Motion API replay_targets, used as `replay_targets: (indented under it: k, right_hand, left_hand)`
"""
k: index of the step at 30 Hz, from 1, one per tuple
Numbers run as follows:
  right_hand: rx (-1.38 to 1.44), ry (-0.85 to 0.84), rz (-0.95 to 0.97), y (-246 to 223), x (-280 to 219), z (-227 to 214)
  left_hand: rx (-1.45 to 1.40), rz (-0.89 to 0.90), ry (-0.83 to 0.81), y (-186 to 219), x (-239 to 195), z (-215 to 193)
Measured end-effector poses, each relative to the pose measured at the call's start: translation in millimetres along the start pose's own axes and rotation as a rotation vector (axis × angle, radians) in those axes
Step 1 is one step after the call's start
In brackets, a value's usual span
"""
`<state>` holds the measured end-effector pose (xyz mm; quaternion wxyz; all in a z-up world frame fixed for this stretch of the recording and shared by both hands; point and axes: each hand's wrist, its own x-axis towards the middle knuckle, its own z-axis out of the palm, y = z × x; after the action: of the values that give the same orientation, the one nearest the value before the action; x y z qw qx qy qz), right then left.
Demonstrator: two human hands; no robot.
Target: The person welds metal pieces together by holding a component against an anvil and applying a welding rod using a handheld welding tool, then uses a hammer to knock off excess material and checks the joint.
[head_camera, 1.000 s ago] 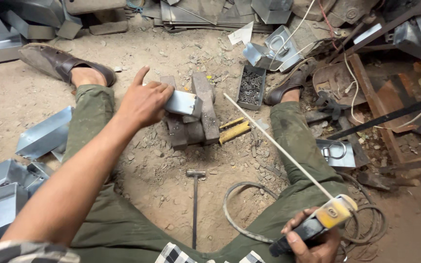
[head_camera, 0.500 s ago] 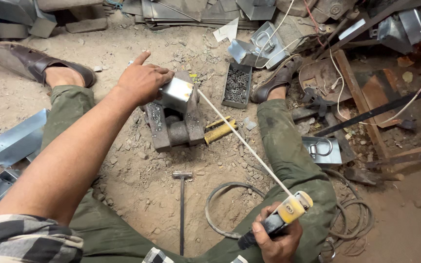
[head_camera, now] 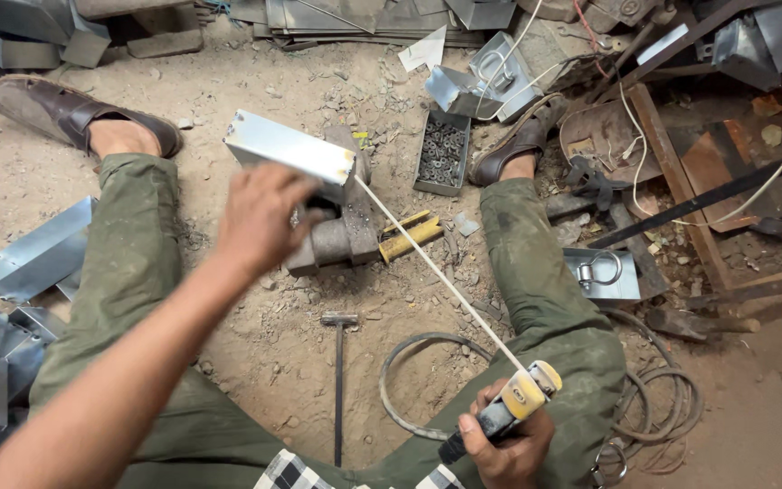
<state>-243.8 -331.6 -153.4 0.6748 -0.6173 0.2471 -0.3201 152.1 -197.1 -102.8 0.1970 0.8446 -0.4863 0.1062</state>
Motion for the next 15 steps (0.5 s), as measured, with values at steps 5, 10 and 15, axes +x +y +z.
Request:
replay_targets:
  k: [5, 10, 15]
  right_hand:
    - [-0.011, -0.005, -0.021, 0, -1, 4]
    - [-0.014, -0.003, -0.029, 0, -4, 9]
    - [-0.091, -0.028, -0.085, -4, -4, 16]
  left_hand:
    - [-0.710, -0.365, -0.363, 99, -75, -3]
    - [-1.293, -0.254, -0.509, 170, -137, -18]
    - [-1.344, -0.128, -0.532, 189, -149, -16]
